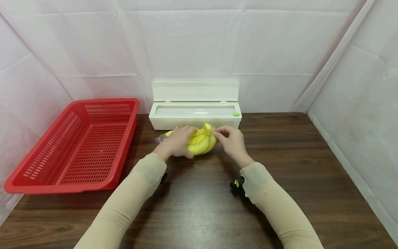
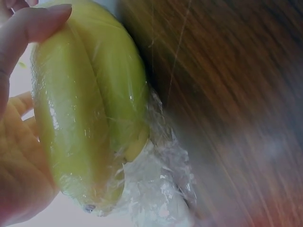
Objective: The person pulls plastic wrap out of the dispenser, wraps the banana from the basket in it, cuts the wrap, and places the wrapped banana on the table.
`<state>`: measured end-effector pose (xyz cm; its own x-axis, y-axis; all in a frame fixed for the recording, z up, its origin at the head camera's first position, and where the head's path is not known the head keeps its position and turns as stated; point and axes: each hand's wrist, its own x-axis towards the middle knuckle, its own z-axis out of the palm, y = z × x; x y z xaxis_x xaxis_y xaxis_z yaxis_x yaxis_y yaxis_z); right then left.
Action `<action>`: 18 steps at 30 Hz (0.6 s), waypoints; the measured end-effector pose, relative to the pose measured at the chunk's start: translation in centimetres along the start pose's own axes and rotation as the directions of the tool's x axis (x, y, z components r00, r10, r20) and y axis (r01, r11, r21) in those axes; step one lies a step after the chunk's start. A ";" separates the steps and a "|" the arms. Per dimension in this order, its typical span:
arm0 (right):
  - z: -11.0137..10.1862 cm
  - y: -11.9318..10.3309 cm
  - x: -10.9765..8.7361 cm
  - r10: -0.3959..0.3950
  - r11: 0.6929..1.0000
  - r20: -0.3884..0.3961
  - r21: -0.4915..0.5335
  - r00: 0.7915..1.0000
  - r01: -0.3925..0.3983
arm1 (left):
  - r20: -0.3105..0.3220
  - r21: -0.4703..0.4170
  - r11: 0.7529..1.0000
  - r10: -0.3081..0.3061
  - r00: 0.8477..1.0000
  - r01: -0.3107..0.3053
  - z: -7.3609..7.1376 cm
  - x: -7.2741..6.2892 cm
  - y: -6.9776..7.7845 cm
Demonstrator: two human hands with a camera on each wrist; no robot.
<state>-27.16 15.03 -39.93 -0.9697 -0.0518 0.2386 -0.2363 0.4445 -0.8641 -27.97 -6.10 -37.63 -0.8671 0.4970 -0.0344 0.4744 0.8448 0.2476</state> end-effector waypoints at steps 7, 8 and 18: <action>0.1 -1.0 -1.4 -0.092 0.989 -0.037 -0.116 0.995 0.087 | 0.000 -0.003 1.000 0.000 1.000 0.000 -0.1 0.2 0.1; 0.2 -1.1 -1.6 -0.112 0.986 -0.039 -0.126 0.993 0.106 | 0.000 -0.003 1.000 -0.001 1.000 0.001 -0.1 0.2 0.2; 0.8 -1.6 -3.4 -0.238 0.920 0.064 -0.306 0.969 0.246 | -0.004 -0.001 1.000 -0.008 1.000 0.008 0.0 0.1 0.3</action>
<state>-23.55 13.76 -39.77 -0.8877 -0.2130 0.4081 -0.4368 0.6696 -0.6007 -27.95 -5.80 -37.53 -0.8715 0.4894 -0.0326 0.4673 0.8486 0.2481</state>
